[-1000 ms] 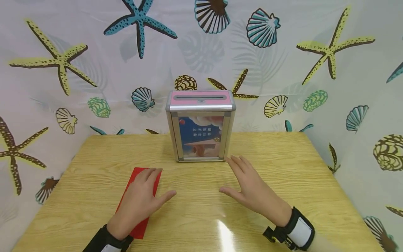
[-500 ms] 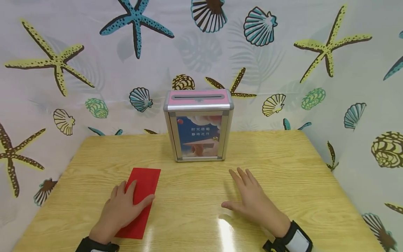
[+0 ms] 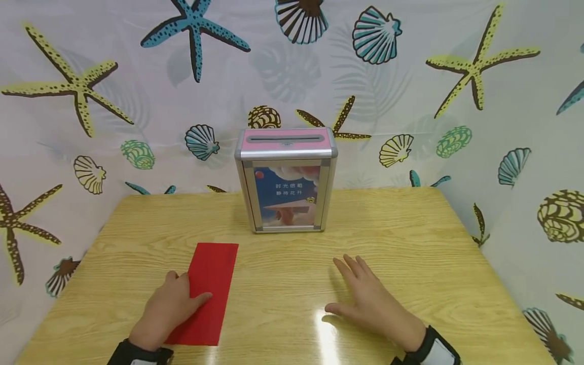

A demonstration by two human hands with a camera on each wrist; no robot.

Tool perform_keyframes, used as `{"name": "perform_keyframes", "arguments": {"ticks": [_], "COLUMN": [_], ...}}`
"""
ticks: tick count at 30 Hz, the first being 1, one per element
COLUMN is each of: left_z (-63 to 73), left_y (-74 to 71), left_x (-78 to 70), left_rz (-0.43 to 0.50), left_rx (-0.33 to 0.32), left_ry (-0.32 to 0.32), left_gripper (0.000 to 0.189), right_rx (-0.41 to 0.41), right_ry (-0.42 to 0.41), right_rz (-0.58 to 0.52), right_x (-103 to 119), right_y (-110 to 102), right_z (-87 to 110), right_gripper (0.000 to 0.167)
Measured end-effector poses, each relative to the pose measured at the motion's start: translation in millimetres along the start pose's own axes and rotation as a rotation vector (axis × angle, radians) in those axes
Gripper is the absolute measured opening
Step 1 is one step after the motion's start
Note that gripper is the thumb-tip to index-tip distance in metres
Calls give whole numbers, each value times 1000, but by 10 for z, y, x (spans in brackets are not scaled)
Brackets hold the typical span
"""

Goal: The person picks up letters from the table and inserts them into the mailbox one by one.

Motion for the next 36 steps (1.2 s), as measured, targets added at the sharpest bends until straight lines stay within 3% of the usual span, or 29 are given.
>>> {"name": "perform_keyframes", "arguments": {"ticks": [8,14,19,25,30,36], "left_z": [15,16,49,104,122,116], "left_y": [198,375,509,564,566,568], "left_x": [-646,-1167,-1477,-1659,-1709,-1719], "left_rz": [52,-22,-53,-124,-183,-183], "left_rx": [123,143,174,169,125,97], "left_ry": [104,168,230,302,332,352], "left_gripper": [99,103,102,100,100,99], "right_rx": [38,22,-9,-46,7,33], "right_ry": [-96,-171,-231,-258,-216,-73], "right_rz": [30,105,214,329,241,127], "right_x": [88,173,248,345,375,292], "right_y": [134,175,224,229,243,262], "right_z": [3,-74,-182,-356,-572,-788], "right_gripper": [81,68,62,58,59,50]}}
Point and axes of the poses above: each hand's wrist, its own z-axis away from the middle knuckle, its own y-axis out of the palm, x = y × z, the point moved 7 cm from there along -z, towards the middle knuckle, and after that the axes turned 2 degrees about x, right-handed, at the moved point
